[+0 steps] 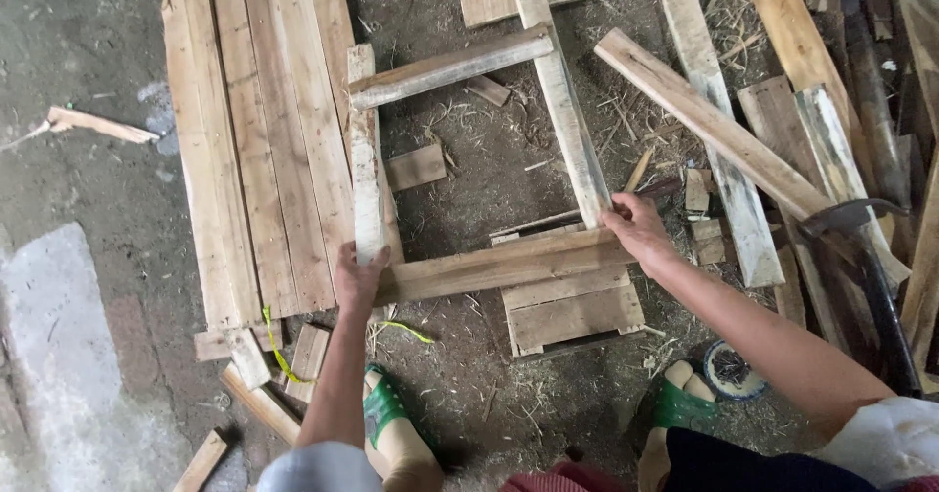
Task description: The person assembles a wooden frame on the floor by positioning planks and securing them with nails. They use a hammer to drive nails into the joints, repeatedly adjusting the wood pieces to ensure alignment. The person also flips the frame over to work on different sides.
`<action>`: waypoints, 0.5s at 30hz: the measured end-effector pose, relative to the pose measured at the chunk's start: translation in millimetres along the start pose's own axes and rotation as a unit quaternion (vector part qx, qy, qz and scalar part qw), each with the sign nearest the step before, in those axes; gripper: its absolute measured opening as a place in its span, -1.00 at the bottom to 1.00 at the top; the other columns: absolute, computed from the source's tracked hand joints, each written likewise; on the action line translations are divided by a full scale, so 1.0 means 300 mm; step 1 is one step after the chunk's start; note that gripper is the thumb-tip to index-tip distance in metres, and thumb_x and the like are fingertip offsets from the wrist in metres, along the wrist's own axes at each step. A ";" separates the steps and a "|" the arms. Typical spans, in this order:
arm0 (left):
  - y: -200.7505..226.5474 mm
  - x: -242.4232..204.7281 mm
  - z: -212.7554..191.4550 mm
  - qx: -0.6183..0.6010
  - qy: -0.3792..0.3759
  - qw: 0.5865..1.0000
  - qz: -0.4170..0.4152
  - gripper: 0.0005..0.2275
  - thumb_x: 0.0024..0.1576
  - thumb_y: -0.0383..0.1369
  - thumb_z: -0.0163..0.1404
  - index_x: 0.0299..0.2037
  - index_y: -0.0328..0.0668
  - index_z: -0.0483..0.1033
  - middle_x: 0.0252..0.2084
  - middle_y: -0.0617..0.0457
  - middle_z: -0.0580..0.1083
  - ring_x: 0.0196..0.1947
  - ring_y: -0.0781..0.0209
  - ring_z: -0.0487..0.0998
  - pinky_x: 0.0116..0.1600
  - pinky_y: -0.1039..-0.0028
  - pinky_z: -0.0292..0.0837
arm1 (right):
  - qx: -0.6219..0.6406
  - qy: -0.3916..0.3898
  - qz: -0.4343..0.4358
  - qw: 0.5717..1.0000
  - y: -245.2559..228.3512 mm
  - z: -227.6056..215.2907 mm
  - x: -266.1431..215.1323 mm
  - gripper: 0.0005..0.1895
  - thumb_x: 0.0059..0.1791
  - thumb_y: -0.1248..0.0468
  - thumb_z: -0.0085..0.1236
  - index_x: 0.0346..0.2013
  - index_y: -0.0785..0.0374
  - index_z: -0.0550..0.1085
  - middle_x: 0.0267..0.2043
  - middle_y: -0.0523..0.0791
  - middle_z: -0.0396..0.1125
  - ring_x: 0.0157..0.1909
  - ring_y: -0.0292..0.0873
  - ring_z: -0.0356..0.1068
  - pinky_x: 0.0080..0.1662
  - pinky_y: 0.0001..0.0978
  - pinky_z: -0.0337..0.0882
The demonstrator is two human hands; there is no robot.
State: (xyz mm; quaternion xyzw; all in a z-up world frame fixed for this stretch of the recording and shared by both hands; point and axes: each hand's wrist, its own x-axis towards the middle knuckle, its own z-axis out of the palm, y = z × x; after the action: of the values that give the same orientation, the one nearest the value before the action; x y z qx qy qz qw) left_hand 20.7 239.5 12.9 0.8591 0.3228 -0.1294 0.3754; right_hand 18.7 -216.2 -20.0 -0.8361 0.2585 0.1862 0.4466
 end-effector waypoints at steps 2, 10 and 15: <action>-0.030 0.029 0.021 -0.012 0.011 1.000 0.012 -0.44 0.06 -0.07 0.25 0.20 -0.12 0.38 -0.02 -0.23 0.56 0.07 -0.10 0.56 0.18 0.12 0.43 | 0.054 0.014 -0.004 0.998 0.026 -0.006 -0.022 -0.43 -0.03 0.00 0.18 0.24 0.08 0.45 0.19 0.14 0.30 0.25 0.19 0.35 0.24 0.00 0.33; 0.261 -0.324 0.205 -0.066 0.058 0.988 0.123 -0.50 0.04 -0.31 0.25 0.15 -0.36 0.39 -0.04 -0.49 0.51 0.01 -0.43 0.55 0.10 -0.11 0.50 | 0.140 0.119 -0.039 0.982 0.006 -0.397 -0.185 -0.56 -0.03 0.18 0.15 0.14 0.15 0.51 0.20 0.16 0.36 0.25 0.16 0.32 0.25 0.02 0.26; 0.396 -0.438 0.425 -0.087 -0.086 0.992 -0.002 -0.34 0.06 -0.13 0.19 0.36 -0.03 0.18 0.24 0.03 0.46 0.17 0.03 0.55 0.30 0.12 0.46 | 0.065 0.144 0.062 0.986 0.352 -0.647 -0.011 -0.69 0.07 0.22 0.17 0.13 -0.01 0.53 0.01 -0.13 0.39 0.01 -0.07 0.25 -0.08 -0.26 0.11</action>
State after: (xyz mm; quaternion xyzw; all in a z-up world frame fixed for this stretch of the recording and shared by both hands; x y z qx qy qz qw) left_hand 1.0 25.9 53.5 0.8080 0.3014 -0.1747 0.4751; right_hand -31.7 -428.4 16.4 -0.8058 0.3829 0.0744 0.4456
